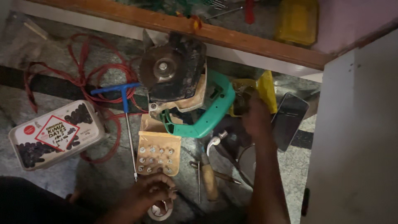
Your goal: The person sits on the floor and assembles small metal lock cylinders. They pick up individual components, insert pins, and fit parts together using their hands. The person handles the components one at a time, occasionally reaching into a yellow container for additional parts.
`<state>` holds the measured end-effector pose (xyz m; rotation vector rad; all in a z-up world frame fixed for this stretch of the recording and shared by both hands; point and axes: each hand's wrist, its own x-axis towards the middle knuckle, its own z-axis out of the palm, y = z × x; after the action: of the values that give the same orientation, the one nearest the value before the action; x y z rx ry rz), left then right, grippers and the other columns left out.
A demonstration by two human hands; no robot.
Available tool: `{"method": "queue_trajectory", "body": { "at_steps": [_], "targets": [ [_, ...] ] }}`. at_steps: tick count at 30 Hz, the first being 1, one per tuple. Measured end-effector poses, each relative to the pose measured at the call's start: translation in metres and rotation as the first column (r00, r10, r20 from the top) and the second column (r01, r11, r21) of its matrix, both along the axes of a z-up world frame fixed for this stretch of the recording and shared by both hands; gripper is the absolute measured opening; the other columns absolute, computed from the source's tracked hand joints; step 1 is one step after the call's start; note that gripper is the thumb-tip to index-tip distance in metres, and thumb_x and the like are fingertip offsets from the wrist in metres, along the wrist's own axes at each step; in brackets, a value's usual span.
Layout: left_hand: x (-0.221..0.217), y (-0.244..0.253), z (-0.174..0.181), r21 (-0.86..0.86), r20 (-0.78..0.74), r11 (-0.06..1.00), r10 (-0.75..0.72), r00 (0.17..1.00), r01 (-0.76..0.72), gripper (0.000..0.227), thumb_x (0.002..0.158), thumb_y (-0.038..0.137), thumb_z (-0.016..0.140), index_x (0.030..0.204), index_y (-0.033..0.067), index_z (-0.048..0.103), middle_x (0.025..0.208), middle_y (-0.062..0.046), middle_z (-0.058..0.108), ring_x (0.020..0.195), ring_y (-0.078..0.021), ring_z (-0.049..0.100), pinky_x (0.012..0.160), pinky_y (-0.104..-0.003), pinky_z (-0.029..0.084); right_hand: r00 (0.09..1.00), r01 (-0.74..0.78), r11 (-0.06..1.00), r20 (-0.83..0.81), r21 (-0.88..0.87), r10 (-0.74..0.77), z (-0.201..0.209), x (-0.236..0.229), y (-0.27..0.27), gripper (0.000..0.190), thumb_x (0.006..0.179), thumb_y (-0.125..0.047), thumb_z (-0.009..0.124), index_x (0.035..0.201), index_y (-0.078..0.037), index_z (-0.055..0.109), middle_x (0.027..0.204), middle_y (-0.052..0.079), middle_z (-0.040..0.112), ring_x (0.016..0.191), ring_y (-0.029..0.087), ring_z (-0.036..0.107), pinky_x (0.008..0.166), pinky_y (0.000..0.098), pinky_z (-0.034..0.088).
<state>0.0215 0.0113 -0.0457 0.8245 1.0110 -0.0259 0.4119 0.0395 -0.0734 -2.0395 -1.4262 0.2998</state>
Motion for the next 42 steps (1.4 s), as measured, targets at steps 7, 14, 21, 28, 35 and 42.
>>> {"method": "queue_trajectory", "body": {
  "at_steps": [7, 14, 21, 28, 35, 42],
  "targets": [
    [0.001, 0.002, 0.005, 0.010, 0.013, 1.000, -0.026, 1.000, 0.025, 0.022, 0.080, 0.011, 0.069, 0.100, 0.0023, 0.070, 0.089, -0.010, 0.078, 0.078, -0.0192, 0.076, 0.069, -0.033, 0.059, 0.967, 0.215, 0.974, -0.125, -0.065, -0.222, 0.008, -0.002, 0.006, 0.045, 0.099, -0.012, 0.058, 0.144, -0.007, 0.050, 0.113, 0.025, 0.071, 0.107, 0.043, 0.067, 0.087, 0.0514, 0.053],
    [0.000, 0.002, 0.002, -0.008, 0.035, 1.000, -0.006, 0.999, 0.006, 0.021, 0.079, 0.007, 0.069, 0.100, 0.0002, 0.068, 0.088, -0.013, 0.078, 0.076, -0.0192, 0.076, 0.066, -0.033, 0.060, 0.980, 0.190, 0.977, -0.075, 0.093, -0.183, -0.009, -0.002, 0.007, 0.045, 0.092, 0.000, 0.057, 0.137, -0.004, 0.054, 0.119, 0.027, 0.068, 0.113, 0.046, 0.064, 0.088, 0.0516, 0.052],
    [0.004, 0.005, 0.001, -0.043, -0.006, 0.999, -0.010, 1.000, 0.010, 0.020, 0.081, 0.008, 0.068, 0.100, 0.0010, 0.068, 0.086, -0.013, 0.078, 0.072, -0.0205, 0.075, 0.061, -0.034, 0.059, 0.992, 0.121, 0.978, 0.057, -0.168, -0.113, -0.020, 0.002, 0.007, 0.065, 0.085, 0.006, 0.059, 0.147, -0.008, 0.047, 0.122, 0.029, 0.063, 0.115, 0.047, 0.060, 0.096, 0.0530, 0.050],
    [0.000, 0.001, 0.001, 0.006, 0.021, 1.000, -0.030, 0.999, 0.030, 0.019, 0.084, 0.009, 0.069, 0.101, 0.0000, 0.068, 0.087, -0.013, 0.079, 0.075, -0.0185, 0.074, 0.065, -0.032, 0.059, 0.989, 0.100, 0.991, -0.118, 0.084, -0.089, -0.006, 0.009, 0.000, 0.068, 0.081, 0.010, 0.054, 0.147, -0.004, 0.048, 0.122, 0.024, 0.067, 0.112, 0.037, 0.067, 0.093, 0.0453, 0.054],
    [0.000, 0.000, -0.001, -0.015, 0.052, 1.000, -0.011, 0.999, 0.012, 0.017, 0.086, 0.010, 0.068, 0.101, 0.0012, 0.068, 0.088, -0.013, 0.077, 0.073, -0.0192, 0.074, 0.064, -0.032, 0.059, 0.988, 0.073, 0.979, -0.123, -0.191, -0.097, 0.006, 0.000, 0.002, 0.052, 0.088, 0.007, 0.057, 0.139, -0.006, 0.056, 0.108, 0.020, 0.075, 0.105, 0.034, 0.072, 0.088, 0.0445, 0.056],
    [0.001, 0.000, -0.003, -0.010, 0.038, 1.000, -0.005, 0.999, 0.005, 0.019, 0.085, 0.008, 0.071, 0.100, -0.0026, 0.069, 0.086, -0.015, 0.077, 0.070, -0.0205, 0.075, 0.062, -0.033, 0.059, 0.995, 0.080, 0.996, -0.065, 0.031, -0.078, 0.017, 0.003, 0.004, 0.061, 0.085, 0.015, 0.051, 0.144, -0.003, 0.053, 0.117, 0.021, 0.072, 0.114, 0.035, 0.070, 0.095, 0.0440, 0.054]
  ]
}}
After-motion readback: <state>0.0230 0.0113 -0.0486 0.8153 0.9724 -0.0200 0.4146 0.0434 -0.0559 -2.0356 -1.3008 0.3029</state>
